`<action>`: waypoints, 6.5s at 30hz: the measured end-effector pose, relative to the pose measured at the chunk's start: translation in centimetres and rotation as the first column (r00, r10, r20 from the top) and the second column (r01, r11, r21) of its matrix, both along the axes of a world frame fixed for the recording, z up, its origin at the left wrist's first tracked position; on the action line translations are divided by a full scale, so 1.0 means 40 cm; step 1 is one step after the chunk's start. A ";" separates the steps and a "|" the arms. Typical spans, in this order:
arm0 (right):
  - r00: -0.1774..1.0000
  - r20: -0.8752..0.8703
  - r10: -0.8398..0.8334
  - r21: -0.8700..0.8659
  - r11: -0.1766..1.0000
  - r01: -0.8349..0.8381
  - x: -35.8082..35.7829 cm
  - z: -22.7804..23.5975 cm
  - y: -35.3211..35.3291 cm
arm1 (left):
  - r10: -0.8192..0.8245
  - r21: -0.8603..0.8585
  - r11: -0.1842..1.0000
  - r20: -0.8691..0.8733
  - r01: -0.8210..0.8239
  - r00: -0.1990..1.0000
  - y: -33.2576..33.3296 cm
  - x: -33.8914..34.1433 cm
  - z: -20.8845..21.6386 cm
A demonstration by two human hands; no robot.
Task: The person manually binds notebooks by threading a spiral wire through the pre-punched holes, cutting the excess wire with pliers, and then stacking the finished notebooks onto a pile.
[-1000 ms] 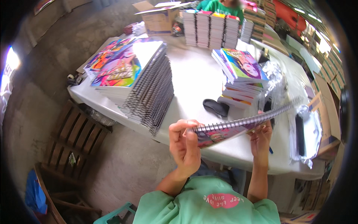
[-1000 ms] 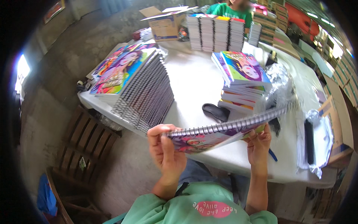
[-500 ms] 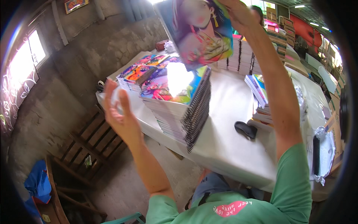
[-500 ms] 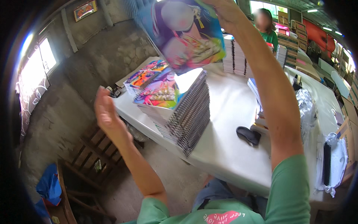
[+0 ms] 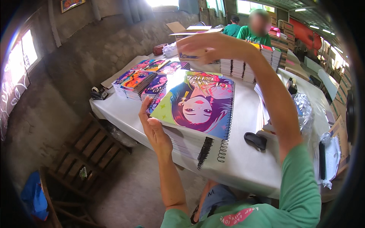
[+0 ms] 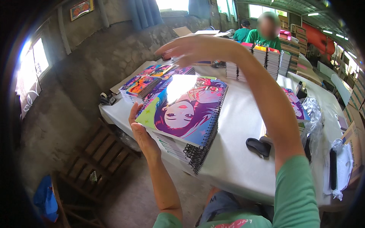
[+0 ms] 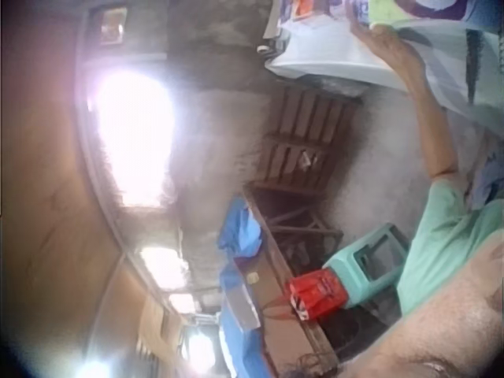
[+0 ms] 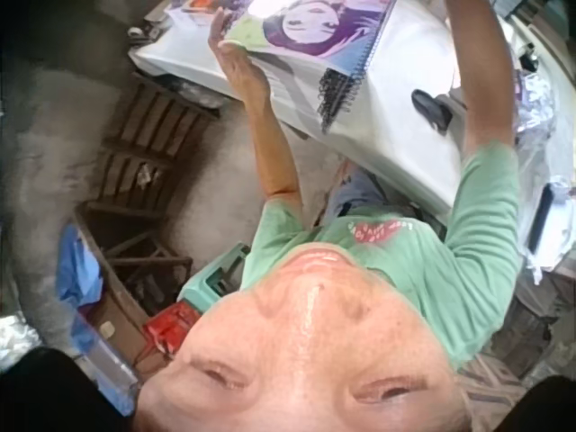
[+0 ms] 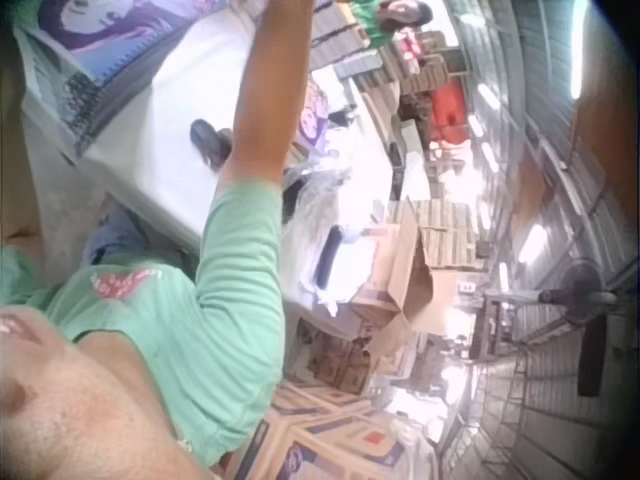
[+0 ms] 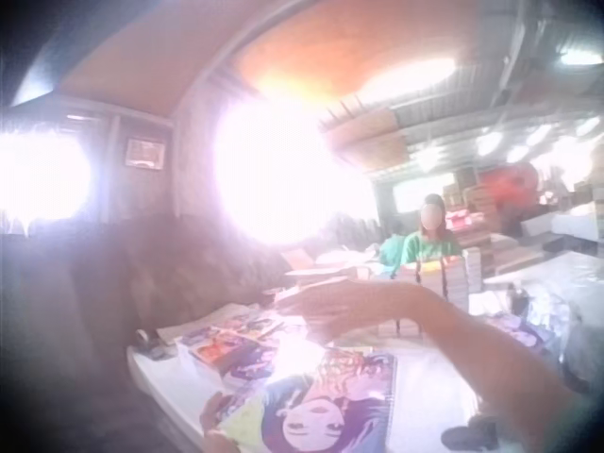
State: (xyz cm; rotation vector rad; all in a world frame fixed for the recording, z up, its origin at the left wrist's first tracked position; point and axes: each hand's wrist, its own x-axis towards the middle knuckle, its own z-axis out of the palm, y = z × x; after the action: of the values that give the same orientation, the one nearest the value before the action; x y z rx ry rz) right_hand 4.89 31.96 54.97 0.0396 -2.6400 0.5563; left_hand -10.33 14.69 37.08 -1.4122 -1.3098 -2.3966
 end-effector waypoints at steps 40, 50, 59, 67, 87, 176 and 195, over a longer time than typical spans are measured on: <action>-0.002 0.349 -0.937 -0.059 -0.024 0.998 0.940 -0.435 0.142 | 0.205 0.724 0.681 -0.336 0.112 0.919 -0.081 0.527 0.078; 0.164 -0.378 -0.911 -0.060 0.201 0.978 0.813 -0.300 0.012 | -0.147 0.256 0.903 -0.568 0.344 0.809 0.001 0.686 0.078; 0.727 -0.262 -0.635 0.142 0.719 0.680 0.816 -0.393 -0.405 | -0.055 -0.080 0.996 -0.849 -0.026 0.525 -0.009 0.745 0.040; 0.794 -0.156 -0.587 -0.505 0.739 0.447 1.046 -0.554 -0.446 | -0.293 -0.246 0.954 -0.884 0.170 0.364 0.019 0.726 -0.228; -0.538 0.107 -0.836 0.454 -0.440 0.775 1.627 -0.674 -0.236 | -0.002 -0.036 0.995 -0.937 -0.090 0.349 0.043 0.739 -0.277; 0.529 0.176 -0.830 -0.479 0.398 0.783 0.890 -0.530 -0.480 | -0.098 -0.198 0.977 -0.757 -0.084 0.646 -0.008 0.806 -0.284; 0.612 0.061 -0.789 0.148 0.613 0.776 0.628 -0.898 -0.074 | -0.429 -0.333 0.903 -0.689 0.270 0.584 -0.023 0.700 -0.256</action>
State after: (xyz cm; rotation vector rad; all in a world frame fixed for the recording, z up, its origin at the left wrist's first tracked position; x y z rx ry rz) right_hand 30.01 29.00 19.04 -1.1140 -2.4407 0.0947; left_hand 17.65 13.78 26.85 -2.5452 -1.0870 -1.4588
